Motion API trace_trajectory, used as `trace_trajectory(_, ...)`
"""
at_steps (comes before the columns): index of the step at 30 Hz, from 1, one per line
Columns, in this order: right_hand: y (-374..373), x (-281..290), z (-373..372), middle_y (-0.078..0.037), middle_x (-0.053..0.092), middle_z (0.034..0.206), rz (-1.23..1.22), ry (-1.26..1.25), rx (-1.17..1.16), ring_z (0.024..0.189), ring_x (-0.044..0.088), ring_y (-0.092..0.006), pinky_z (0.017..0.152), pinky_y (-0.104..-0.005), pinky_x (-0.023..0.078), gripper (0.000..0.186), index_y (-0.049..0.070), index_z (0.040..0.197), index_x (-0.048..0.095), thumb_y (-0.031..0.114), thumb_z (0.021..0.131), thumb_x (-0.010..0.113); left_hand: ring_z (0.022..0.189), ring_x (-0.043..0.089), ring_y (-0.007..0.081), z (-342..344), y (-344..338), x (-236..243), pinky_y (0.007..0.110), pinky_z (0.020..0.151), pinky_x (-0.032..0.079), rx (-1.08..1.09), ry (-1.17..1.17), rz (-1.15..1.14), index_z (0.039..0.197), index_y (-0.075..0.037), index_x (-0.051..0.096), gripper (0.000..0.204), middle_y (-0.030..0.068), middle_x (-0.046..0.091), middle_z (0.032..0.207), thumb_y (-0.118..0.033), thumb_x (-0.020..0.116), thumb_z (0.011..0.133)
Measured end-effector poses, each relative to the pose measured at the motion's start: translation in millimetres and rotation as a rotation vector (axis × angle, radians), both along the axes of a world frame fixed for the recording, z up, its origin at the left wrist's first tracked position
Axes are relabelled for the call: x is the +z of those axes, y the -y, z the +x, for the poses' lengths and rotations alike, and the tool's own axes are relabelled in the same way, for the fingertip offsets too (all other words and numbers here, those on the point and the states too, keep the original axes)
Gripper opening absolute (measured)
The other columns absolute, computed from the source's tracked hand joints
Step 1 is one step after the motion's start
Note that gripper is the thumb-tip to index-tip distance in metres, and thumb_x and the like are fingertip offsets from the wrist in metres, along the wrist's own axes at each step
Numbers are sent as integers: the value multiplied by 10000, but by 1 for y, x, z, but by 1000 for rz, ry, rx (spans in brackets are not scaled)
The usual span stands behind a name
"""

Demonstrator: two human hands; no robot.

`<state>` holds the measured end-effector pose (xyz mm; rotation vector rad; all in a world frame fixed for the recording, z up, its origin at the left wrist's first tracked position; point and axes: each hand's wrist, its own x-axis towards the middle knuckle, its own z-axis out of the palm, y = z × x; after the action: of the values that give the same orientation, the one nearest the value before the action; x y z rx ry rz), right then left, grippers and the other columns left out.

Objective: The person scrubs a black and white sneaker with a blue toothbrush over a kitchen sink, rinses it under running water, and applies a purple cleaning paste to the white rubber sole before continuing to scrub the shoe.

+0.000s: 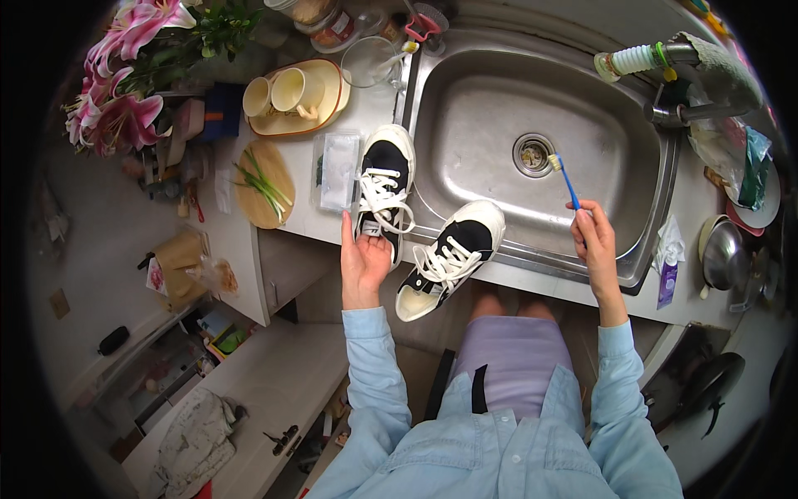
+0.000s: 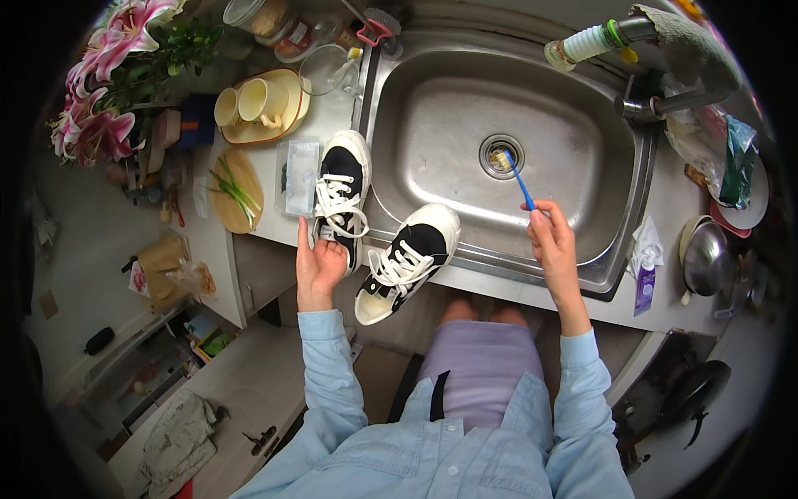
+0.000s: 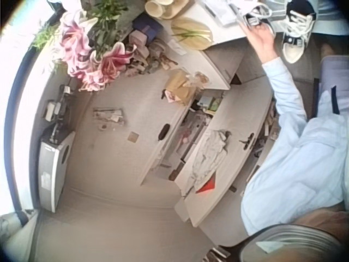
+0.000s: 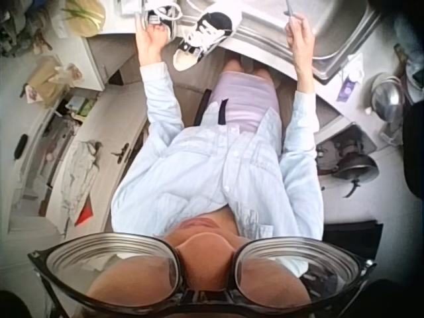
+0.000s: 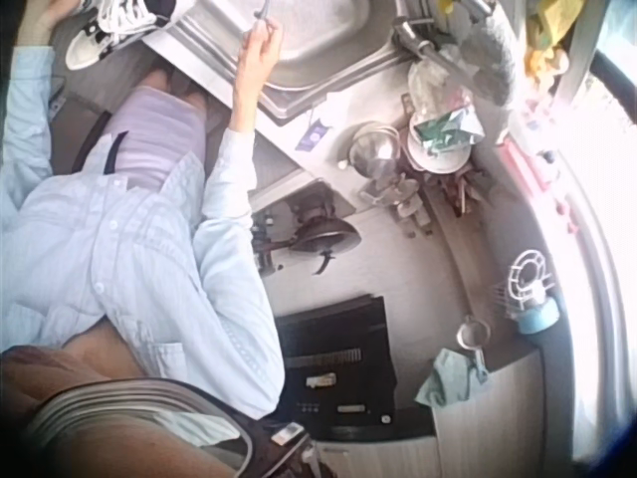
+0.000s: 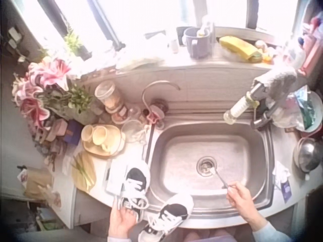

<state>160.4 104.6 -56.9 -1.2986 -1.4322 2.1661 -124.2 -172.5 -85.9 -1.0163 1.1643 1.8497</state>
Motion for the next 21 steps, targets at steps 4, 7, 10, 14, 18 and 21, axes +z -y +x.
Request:
trace_trajectory(4, 9, -2, -3, 92, 386, 731, -32, 6, -7, 560, 250, 15, 469, -182, 182, 207, 98, 1160, 587, 272, 1060, 536, 1170, 623, 222, 16, -21, -10, 354, 1058, 475, 141, -80, 257, 1323, -19, 594, 650, 78, 656, 1303, -523, 683, 923)
trace_trajectory(7, 14, -4, -2, 92, 400, 741, -55, -26, -15, 562, 264, 21, 468, -178, 185, 200, 102, 1178, 574, 258, 1055, 549, 1200, 608, 249, 19, -23, -14, 396, 1076, 466, 156, -108, 396, 1330, -7, 580, 546, 98, 638, 1331, -440, 594, 998)
trace_trajectory(10, 15, 1, -1, 89, 398, 746, -34, -17, -19, 563, 273, 18, 464, -180, 184, 193, 107, 1194, 565, 239, 1053, 551, 1269, 564, 279, 20, -28, -14, 440, 1099, 444, 58, -194, 342, 1397, 0, 509, 503, 123, 573, 1413, -358, 512, 1045)
trace_trajectory(14, 15, 12, -1, 83, 403, 736, 9, -21, -64, 567, 270, 1, 490, -190, 206, 198, 100, 1212, 542, 224, 1057, 543, 1350, 499, 296, 49, -48, 23, 483, 1119, 409, -182, -374, 181, 1485, 4, 405, 530, 152, 494, 1489, -312, 465, 1064)
trace_trajectory(18, 10, 30, 1, 55, 432, 694, 126, -12, -61, 568, 322, -36, 517, -234, 257, 210, 61, 1114, 543, 262, 1076, 496, 1287, 542, 223, 79, -70, 61, 373, 1110, 412, -366, -502, 126, 1452, 34, 442, 528, 131, 535, 1436, -340, 448, 1079)
trace_trajectory(21, 6, 37, -4, 1, 446, 624, 367, 44, -56, 555, 385, -92, 525, -289, 305, 364, 33, 895, 555, 319, 1090, 442, 1279, 545, 207, 95, -82, 79, 344, 1101, 415, -444, -572, 48, 1427, 49, 474, 501, 129, 547, 1423, -301, 483, 1068)
